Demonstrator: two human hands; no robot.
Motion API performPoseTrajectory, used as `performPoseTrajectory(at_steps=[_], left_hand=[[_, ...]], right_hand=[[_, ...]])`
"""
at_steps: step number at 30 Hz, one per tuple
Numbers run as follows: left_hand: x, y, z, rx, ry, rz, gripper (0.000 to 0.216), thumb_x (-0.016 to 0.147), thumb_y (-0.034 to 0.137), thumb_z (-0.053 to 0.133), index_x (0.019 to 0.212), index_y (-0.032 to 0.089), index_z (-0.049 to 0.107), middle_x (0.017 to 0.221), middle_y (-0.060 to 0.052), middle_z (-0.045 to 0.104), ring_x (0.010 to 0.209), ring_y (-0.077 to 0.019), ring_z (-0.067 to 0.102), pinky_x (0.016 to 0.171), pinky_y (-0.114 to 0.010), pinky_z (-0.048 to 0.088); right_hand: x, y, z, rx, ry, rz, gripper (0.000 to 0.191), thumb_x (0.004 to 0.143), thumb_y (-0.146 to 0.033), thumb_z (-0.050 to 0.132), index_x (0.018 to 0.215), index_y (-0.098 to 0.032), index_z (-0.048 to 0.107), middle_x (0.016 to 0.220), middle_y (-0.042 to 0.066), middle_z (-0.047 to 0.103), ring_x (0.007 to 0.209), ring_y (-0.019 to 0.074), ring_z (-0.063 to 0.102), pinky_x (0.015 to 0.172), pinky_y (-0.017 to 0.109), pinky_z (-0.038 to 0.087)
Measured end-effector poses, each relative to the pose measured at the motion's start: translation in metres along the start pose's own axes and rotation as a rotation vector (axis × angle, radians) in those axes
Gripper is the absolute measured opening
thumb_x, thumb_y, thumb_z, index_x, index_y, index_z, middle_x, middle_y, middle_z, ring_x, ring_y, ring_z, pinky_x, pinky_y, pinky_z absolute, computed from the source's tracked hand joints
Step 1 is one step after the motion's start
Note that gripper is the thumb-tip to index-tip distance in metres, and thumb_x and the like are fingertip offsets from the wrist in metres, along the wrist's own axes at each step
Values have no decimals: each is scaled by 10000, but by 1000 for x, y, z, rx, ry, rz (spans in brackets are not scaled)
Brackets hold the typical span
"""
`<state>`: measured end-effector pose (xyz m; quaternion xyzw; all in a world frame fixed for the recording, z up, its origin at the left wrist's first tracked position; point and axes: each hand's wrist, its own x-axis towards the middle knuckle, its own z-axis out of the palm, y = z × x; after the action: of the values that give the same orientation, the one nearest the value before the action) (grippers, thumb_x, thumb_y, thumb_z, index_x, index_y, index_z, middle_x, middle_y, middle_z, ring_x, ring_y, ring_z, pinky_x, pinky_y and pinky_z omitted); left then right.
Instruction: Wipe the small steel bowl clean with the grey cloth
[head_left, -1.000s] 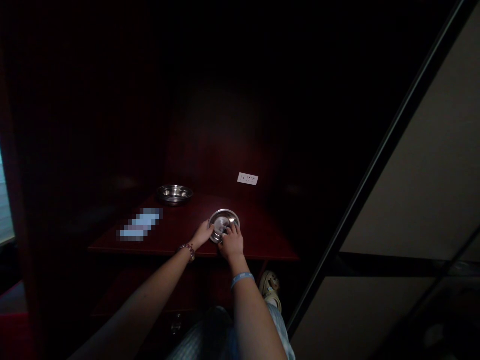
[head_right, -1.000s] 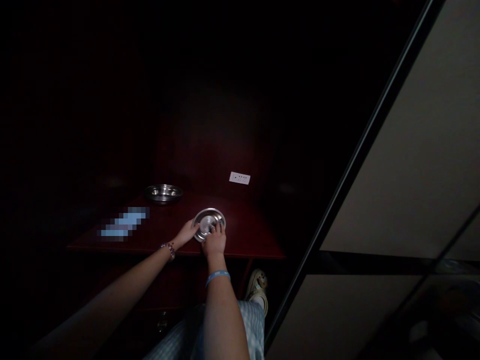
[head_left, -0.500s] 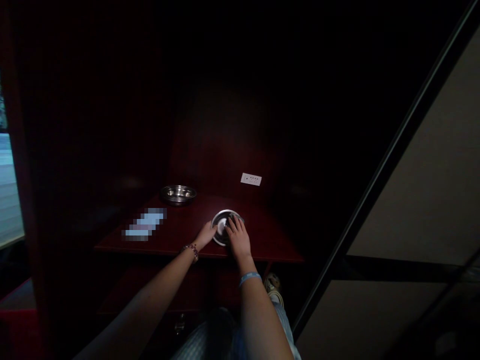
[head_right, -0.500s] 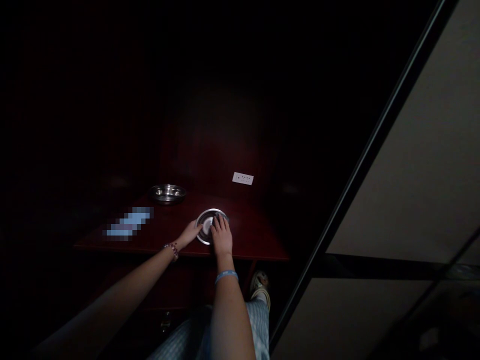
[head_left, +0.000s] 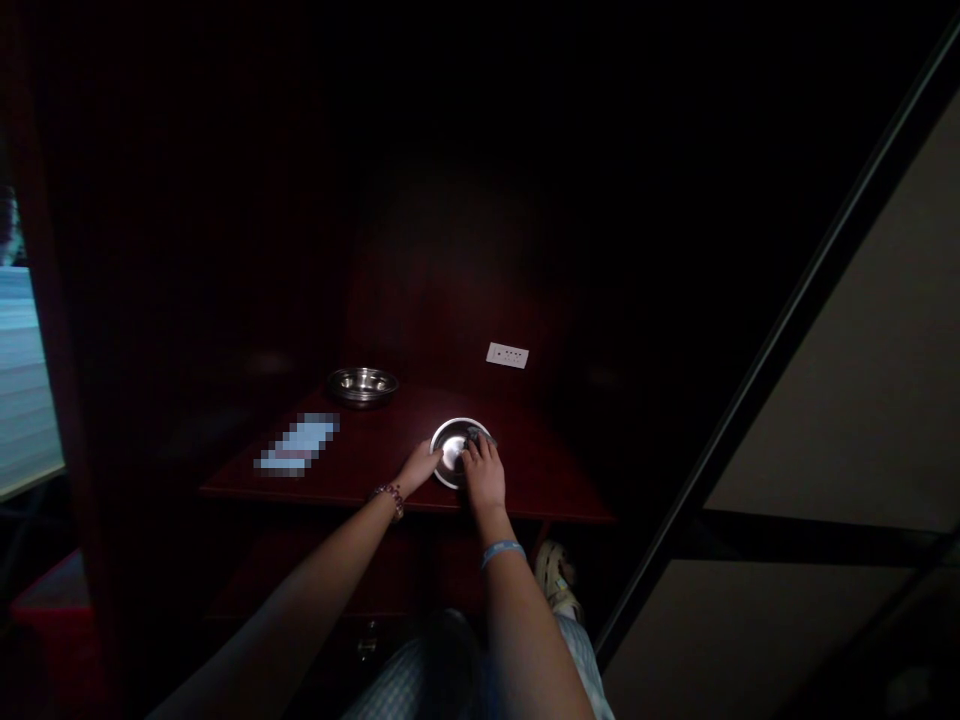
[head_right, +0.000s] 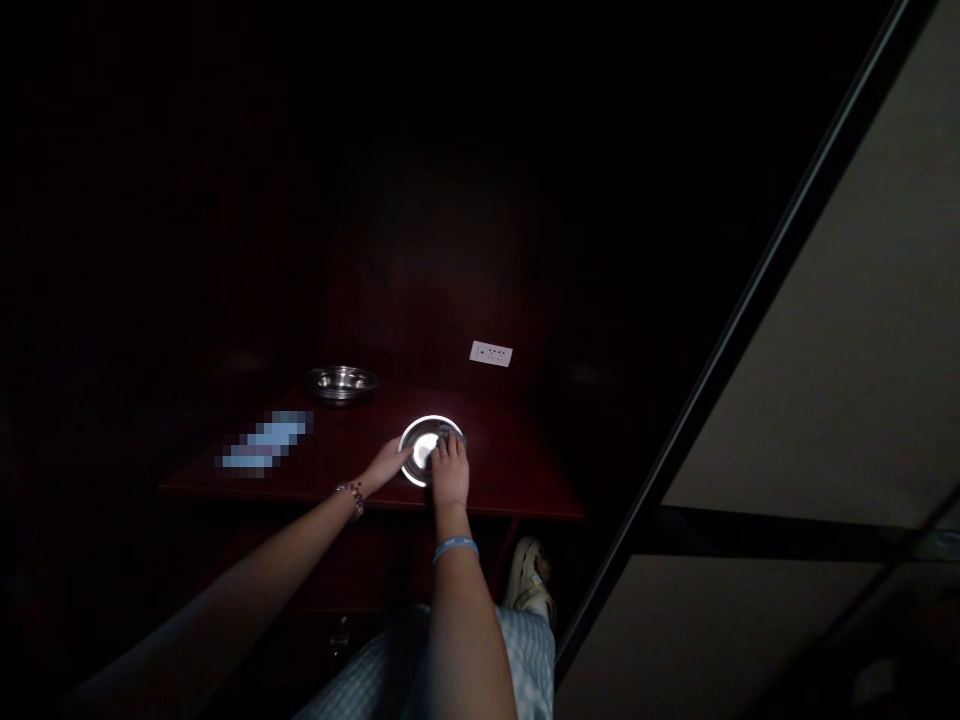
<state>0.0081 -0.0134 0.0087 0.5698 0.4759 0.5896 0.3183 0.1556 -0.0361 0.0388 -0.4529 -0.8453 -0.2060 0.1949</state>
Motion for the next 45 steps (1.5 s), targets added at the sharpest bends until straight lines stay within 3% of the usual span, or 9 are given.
performPoseTrajectory(at_steps=[6, 9, 13, 16, 19, 25, 34, 40, 45], left_hand=[[-3, 3, -1, 15, 26, 38, 269, 781, 324, 506, 883, 135, 668, 895, -96, 722, 912, -230, 638, 871, -316, 466], [-3, 3, -1, 40, 28, 60, 355, 812, 422, 471, 874, 134, 670, 859, -93, 720, 880, -227, 638, 859, -315, 462], [-2, 2, -1, 25, 36, 76, 398, 814, 456, 461, 924, 135, 667, 905, -88, 718, 925, -222, 628, 884, -322, 450], [0, 1, -1, 6, 64, 73, 410, 809, 462, 461, 944, 131, 662, 951, -92, 712, 943, -213, 625, 908, -321, 438], [2, -1, -2, 3, 106, 58, 411, 797, 464, 474, 935, 126, 662, 983, -109, 706, 932, -215, 627, 915, -329, 434], [5, -7, -5, -19, 159, 47, 393, 784, 440, 493, 947, 122, 655, 1020, -123, 694, 979, -233, 619, 947, -354, 421], [4, -6, -5, -109, 171, 28, 352, 772, 383, 523, 987, 127, 634, 1064, -110, 678, 1021, -220, 608, 968, -341, 417], [6, -10, -3, -102, 198, 25, 311, 767, 339, 518, 967, 127, 626, 1010, -102, 683, 979, -208, 616, 938, -332, 433], [5, -11, -3, -86, 223, 0, 256, 748, 318, 506, 862, 124, 629, 879, -84, 690, 875, -202, 626, 876, -333, 459]], right_hand=[[3, -20, -9, 16, -145, 200, 402, 887, -91, 314, 1158, -103, 610, 1126, 162, 643, 1115, 264, 519, 953, 406, 375], [3, -28, -12, 17, -165, 214, 378, 889, -118, 328, 1055, -128, 668, 1040, 146, 675, 1031, 269, 558, 873, 387, 418], [1, -35, -17, 35, -164, 188, 339, 902, -273, 398, 1057, -134, 666, 1181, 151, 614, 1101, 293, 526, 892, 400, 418], [-4, -35, -22, 86, -199, 127, 449, 890, -469, 401, 1083, -150, 650, 1243, 143, 571, 1128, 307, 511, 896, 411, 429], [-8, -33, -26, 168, -256, 72, 501, 879, -522, 384, 1182, -180, 590, 1276, 129, 543, 1110, 285, 532, 878, 399, 450], [-10, -33, -25, 295, -274, -21, 588, 861, -441, 452, 1371, -157, 385, 1319, 138, 504, 1149, 262, 516, 944, 372, 423], [-7, -44, -22, 224, -299, 26, 538, 853, -357, 474, 1361, -199, 391, 1322, 121, 493, 1151, 281, 493, 890, 405, 462], [-14, -46, -15, 228, -208, 53, 529, 855, -327, 471, 1367, -220, 386, 1354, 92, 465, 1195, 277, 441, 912, 393, 459], [-11, -48, -15, 234, -221, 70, 518, 857, -325, 472, 1362, -229, 400, 1336, 91, 480, 1177, 270, 451, 897, 390, 464]])
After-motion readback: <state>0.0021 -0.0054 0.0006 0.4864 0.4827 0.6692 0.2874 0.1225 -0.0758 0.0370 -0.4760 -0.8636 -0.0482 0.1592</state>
